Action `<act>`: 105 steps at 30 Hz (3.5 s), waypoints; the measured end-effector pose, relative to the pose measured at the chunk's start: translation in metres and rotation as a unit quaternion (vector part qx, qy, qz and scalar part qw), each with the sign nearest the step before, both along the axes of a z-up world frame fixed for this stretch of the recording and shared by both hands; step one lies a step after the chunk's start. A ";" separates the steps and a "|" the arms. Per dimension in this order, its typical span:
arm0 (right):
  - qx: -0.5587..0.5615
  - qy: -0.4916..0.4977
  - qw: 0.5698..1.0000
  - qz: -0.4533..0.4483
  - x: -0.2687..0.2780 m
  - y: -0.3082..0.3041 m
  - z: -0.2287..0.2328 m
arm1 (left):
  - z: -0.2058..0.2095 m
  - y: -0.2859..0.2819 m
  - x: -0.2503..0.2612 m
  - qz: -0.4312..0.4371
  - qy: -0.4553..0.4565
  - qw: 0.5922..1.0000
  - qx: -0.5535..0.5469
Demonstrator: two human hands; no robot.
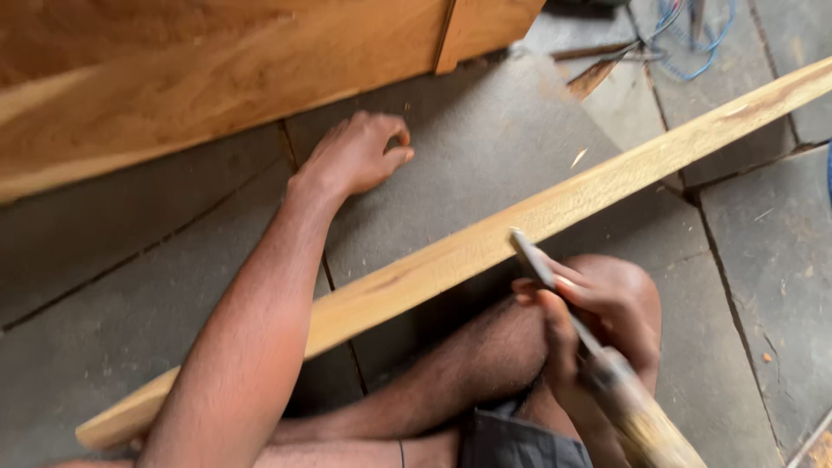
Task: The person sits cross-legged on a tiled floor and uses a chisel and mallet to carve a long, thin wooden plank. They repeatedly strike the chisel with the mallet to remove wood shavings and shape the plank's surface.
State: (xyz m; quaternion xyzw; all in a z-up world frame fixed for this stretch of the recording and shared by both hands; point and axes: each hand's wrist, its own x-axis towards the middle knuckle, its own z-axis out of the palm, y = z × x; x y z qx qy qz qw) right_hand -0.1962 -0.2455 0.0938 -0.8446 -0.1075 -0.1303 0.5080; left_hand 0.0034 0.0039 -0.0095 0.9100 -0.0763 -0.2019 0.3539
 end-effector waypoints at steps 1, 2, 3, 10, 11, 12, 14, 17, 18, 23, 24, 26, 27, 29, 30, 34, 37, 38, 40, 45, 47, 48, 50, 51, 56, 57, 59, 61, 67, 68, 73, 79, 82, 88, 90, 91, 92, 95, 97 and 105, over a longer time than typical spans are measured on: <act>0.022 -0.021 0.999 -0.009 0.002 -0.001 0.000 | 0.003 0.000 0.003 0.005 0.005 1.000 0.003; 0.046 -0.032 0.998 -0.014 -0.001 -0.003 0.000 | 0.006 0.001 0.000 0.011 -0.003 1.000 -0.009; 0.062 -0.032 0.997 -0.024 -0.006 -0.004 -0.003 | 0.009 0.002 -0.002 0.017 -0.011 1.000 -0.020; 0.228 -0.068 0.964 -0.122 -0.030 -0.012 -0.050 | 0.059 0.016 -0.052 -0.029 0.111 0.991 -0.075; 0.253 -0.075 0.958 -0.110 -0.031 -0.016 -0.052 | 0.063 0.027 -0.075 -0.060 0.128 0.989 -0.053; 0.264 -0.074 0.956 -0.104 -0.031 -0.017 -0.054 | 0.070 0.044 -0.101 -0.096 0.137 0.986 -0.025; 0.270 -0.056 0.956 -0.096 -0.028 -0.014 -0.052 | 0.088 0.069 -0.160 -0.124 0.019 0.991 -0.039; 0.216 -0.038 0.973 -0.069 -0.026 -0.004 -0.035 | 0.099 0.067 -0.200 0.005 0.077 0.989 0.126; 0.193 -0.040 0.979 -0.055 -0.025 0.002 -0.027 | 0.099 0.066 -0.206 0.010 0.056 0.991 0.122; 0.230 -0.051 0.971 -0.028 -0.037 0.018 0.002 | 0.093 0.059 -0.210 0.009 -0.020 0.993 0.117; 0.236 -0.065 0.969 -0.027 -0.041 0.017 0.002 | 0.092 0.057 -0.214 0.009 -0.017 0.992 0.121; 0.260 -0.077 0.963 -0.016 -0.053 0.013 -0.003 | 0.090 0.051 -0.221 0.009 -0.007 0.992 0.129; 0.271 -0.082 0.959 -0.010 -0.057 0.011 -0.007 | 0.089 0.049 -0.224 0.017 -0.004 0.992 0.123; 0.237 -0.094 0.967 -0.004 -0.059 0.010 -0.016 | 0.087 0.046 -0.227 0.031 0.002 0.994 0.109; 0.216 -0.104 0.971 -0.002 -0.058 0.008 -0.018 | 0.086 0.044 -0.227 0.029 -0.006 0.993 0.115; 0.189 -0.109 0.976 -0.018 -0.059 0.013 -0.022 | 0.091 0.039 -0.224 0.033 -0.026 0.993 0.111; 0.185 -0.087 0.979 -0.022 -0.060 0.013 -0.021 | 0.092 0.036 -0.228 0.044 0.001 0.995 0.088; 0.169 -0.083 0.982 -0.026 -0.058 0.015 -0.020 | 0.092 0.037 -0.227 0.045 0.012 0.996 0.082; 0.124 -0.079 0.989 -0.014 -0.055 0.020 -0.012 | 0.093 0.038 -0.224 0.054 0.022 0.996 0.061; -0.029 -0.037 0.998 0.038 -0.053 0.033 0.029 | 0.078 0.039 -0.209 0.062 0.024 0.996 0.062; -0.061 -0.009 0.997 0.046 -0.051 0.044 0.033 | 0.071 0.034 -0.218 0.080 -0.049 0.991 0.092; -0.075 -0.003 0.996 0.048 -0.044 0.051 0.031 | 0.069 0.034 -0.216 0.062 0.001 0.992 0.106; -0.112 -0.018 0.992 0.058 -0.037 0.061 0.028 | 0.065 0.034 -0.217 0.023 0.100 0.986 0.135; -0.130 -0.025 0.989 0.064 -0.036 0.066 0.024 | 0.062 0.034 -0.215 0.022 0.092 0.987 0.128; -0.099 0.020 0.994 0.036 -0.031 0.074 0.018 | 0.052 0.037 -0.215 0.002 0.048 0.992 0.114; -0.102 0.028 0.994 0.036 -0.028 0.074 0.020 | 0.051 0.037 -0.211 -0.029 0.067 0.989 0.128; -0.110 0.059 0.991 0.055 -0.018 0.069 0.029 | 0.050 0.037 -0.202 -0.099 0.105 0.977 0.154; -0.116 0.065 0.989 0.065 -0.010 0.076 0.032 | 0.051 0.038 -0.192 -0.134 0.074 0.976 0.158; -0.172 0.038 0.983 0.059 -0.007 0.077 0.035 | 0.050 0.038 -0.196 -0.089 0.019 0.990 0.108; -0.172 0.035 0.983 0.051 -0.011 0.079 0.033 | 0.050 0.038 -0.195 -0.088 -0.002 0.990 0.110; -0.187 -0.005 0.981 -0.049 -0.032 0.078 0.033 | 0.058 0.038 -0.195 -0.070 0.032 0.994 0.081; -0.178 0.016 0.984 0.026 -0.029 0.077 0.023 | 0.063 0.039 -0.194 -0.072 0.049 0.993 0.082; -0.169 0.009 0.985 0.018 -0.030 0.074 0.027 | 0.064 0.039 -0.195 -0.068 0.037 0.994 0.079; -0.146 0.000 0.989 0.019 -0.035 0.077 0.028 | 0.061 0.039 -0.196 -0.065 0.025 0.995 0.069; -0.136 -0.002 0.990 0.041 -0.029 0.082 0.023 | 0.062 0.039 -0.191 -0.080 0.045 0.992 0.082; -0.133 -0.009 0.990 0.046 -0.025 0.085 0.020 | 0.062 0.039 -0.189 -0.087 0.072 0.990 0.088; -0.127 -0.008 0.991 0.051 -0.024 0.086 0.019 | 0.063 0.039 -0.191 -0.093 0.106 0.986 0.093; -0.113 -0.031 0.992 0.042 -0.030 0.082 0.027 | 0.058 0.039 -0.195 -0.083 0.010 0.993 0.079; -0.040 -0.014 0.999 -0.014 -0.031 0.079 0.030 | 0.058 0.037 -0.194 -0.077 0.024 0.995 0.064; -0.095 -0.006 0.994 0.046 -0.018 0.089 0.014 | 0.067 0.043 -0.188 -0.063 0.039 0.996 0.056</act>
